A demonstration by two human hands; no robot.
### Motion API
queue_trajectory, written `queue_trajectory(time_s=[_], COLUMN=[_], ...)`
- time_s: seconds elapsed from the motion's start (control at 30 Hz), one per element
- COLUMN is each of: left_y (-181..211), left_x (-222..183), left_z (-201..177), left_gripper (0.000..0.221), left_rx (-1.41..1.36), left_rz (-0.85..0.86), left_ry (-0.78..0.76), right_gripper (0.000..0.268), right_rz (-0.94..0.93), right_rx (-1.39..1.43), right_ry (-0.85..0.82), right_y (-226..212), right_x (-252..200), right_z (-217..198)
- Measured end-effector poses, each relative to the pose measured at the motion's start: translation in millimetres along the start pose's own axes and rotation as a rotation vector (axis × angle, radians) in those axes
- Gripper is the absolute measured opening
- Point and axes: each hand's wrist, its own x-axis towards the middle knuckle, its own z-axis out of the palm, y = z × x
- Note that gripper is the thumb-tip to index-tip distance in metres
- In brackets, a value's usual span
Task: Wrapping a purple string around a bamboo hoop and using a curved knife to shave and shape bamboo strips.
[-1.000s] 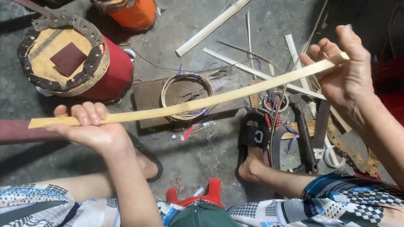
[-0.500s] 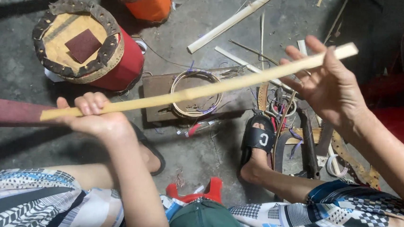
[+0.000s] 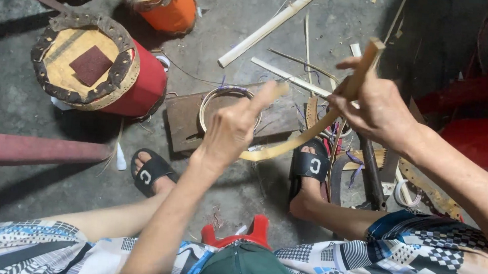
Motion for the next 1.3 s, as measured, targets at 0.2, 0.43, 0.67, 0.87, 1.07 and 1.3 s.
queue_trajectory(time_s=[0.2,0.43,0.67,0.87,1.07,1.3], left_y=[-3.3,-0.3,-15.2,6.5,5.7,35.6], left_x=[-4.0,16.8,26.4,42.1,18.9,13.8], left_z=[22.8,-15.2,-43.9,-98.8,-126.0,-137.9], left_gripper=[0.074,0.06,0.08,0.025,0.042,0.081], left_rx=[0.183,0.184,0.059,0.031,-1.109,-1.229], left_rz=[0.196,0.138,0.116,-0.087,-0.377,-0.407], left_ry=[-0.253,-0.133,0.036,0.426,0.771,0.816], right_gripper=[0.047,0.047,0.022,0.033,0.038,0.017], right_rz=[-0.044,-0.057,-0.198,0.082,0.668,0.786], right_rx=[-0.317,-0.609,-0.755,0.04,0.869,1.149], right_ry=[-0.312,-0.509,-0.477,-0.129,0.131,0.303], right_y=[-48.1,-57.6,-36.6,-22.8,7.3,18.1], right_x=[8.7,17.1,6.4,9.7,-14.7,-16.4], right_z=[-1.7,-6.7,14.9,-18.4,-40.9,-41.0])
